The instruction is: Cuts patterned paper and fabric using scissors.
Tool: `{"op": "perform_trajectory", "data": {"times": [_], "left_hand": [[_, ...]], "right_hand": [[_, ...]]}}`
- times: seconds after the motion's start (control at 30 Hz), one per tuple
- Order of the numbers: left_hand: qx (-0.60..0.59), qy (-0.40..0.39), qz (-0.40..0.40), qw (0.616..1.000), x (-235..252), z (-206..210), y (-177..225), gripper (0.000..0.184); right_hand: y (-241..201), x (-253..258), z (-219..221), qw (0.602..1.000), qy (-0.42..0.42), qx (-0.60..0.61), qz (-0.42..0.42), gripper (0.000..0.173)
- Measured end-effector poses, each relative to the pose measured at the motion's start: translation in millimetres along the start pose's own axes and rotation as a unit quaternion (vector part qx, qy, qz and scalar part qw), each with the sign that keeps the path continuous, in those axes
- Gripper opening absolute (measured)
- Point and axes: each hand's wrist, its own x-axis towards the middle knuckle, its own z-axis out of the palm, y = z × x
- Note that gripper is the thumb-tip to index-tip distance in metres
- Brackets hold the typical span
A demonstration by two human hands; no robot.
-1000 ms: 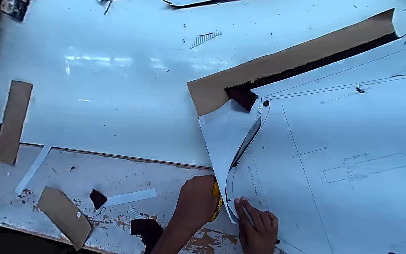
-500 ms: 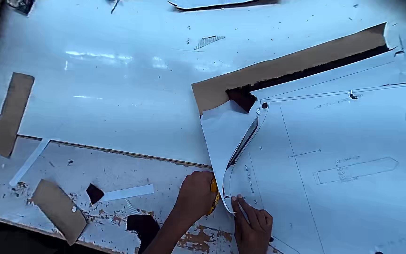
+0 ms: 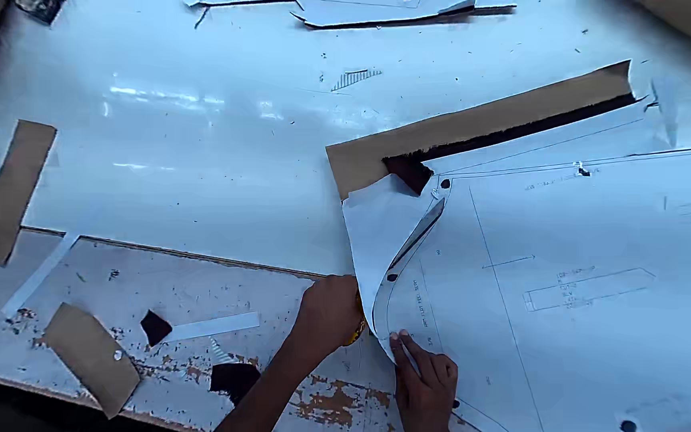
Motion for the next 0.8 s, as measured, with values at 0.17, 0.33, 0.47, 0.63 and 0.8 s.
{"op": "perform_trajectory", "data": {"times": [0.17, 0.33, 0.47, 0.63, 0.8], "left_hand": [[-0.020, 0.005, 0.006, 1.000, 1, 2, -2, 0.019], [-0.042, 0.011, 0.013, 0.999, 2, 7, -3, 0.014], [-0.050, 0.012, 0.011, 0.999, 0, 9, -1, 0.015], [-0.058, 0.021, 0.011, 0.998, -2, 10, 2, 0.013], [-0.062, 0.020, 0.005, 0.998, 0, 9, 3, 0.015]], "right_hand": [[0, 0, 1, 1.000, 0.002, -0.003, 0.001, 0.032], [0, 0, 1, 1.000, 0.007, -0.003, 0.001, 0.032], [0, 0, 1, 1.000, 0.004, -0.002, -0.002, 0.032], [1, -1, 1, 1.000, 0.004, -0.003, -0.002, 0.033], [0, 1, 0, 1.000, 0.002, -0.001, 0.000, 0.033]]}}
